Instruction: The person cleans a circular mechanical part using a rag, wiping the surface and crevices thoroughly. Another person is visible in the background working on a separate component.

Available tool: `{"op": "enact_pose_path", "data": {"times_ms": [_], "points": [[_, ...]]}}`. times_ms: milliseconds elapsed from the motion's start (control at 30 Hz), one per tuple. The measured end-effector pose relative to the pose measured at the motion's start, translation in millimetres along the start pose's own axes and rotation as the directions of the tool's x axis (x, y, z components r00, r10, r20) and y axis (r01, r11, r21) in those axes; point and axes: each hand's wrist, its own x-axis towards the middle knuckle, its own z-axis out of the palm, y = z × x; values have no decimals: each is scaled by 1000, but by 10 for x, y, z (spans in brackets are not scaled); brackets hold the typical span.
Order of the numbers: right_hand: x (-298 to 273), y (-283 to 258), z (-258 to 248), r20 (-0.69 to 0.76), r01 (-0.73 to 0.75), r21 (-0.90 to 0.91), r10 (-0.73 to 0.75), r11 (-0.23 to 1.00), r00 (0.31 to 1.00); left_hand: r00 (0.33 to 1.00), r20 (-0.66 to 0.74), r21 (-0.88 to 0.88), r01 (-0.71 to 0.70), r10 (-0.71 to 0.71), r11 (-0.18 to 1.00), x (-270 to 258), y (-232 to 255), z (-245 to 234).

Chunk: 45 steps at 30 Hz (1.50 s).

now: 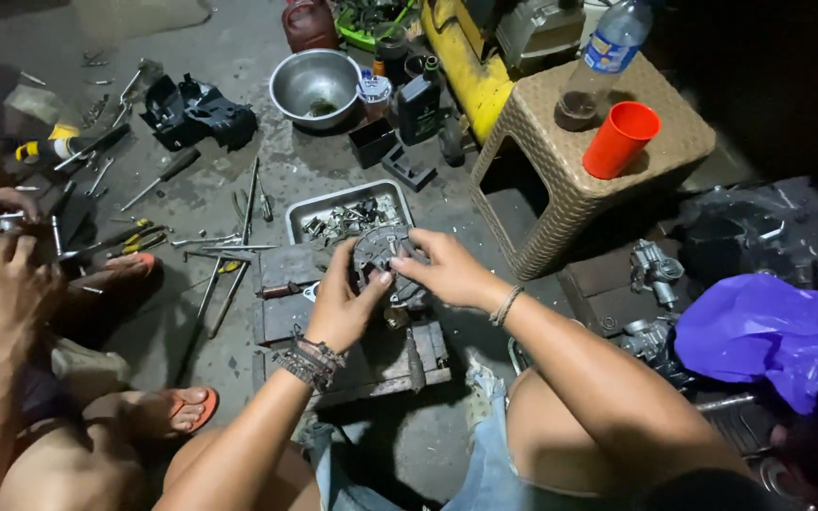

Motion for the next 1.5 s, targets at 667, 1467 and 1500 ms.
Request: {"op": "enact_pose_path", "data": {"times_ms": [667,1467,1500], "points": [[-10,-70,-148,146,-110,447,48,888,988,985,-23,-146,-175,173,974,187,-278,14],[-191,-341,-102,349,-236,331,114,914,930,965,186,-255,-135,185,958,149,-130,-124],[-173,-361,-119,402,-255,358,98,898,911,950,219,-311,-150,225,939,173,-120,-181]]}}
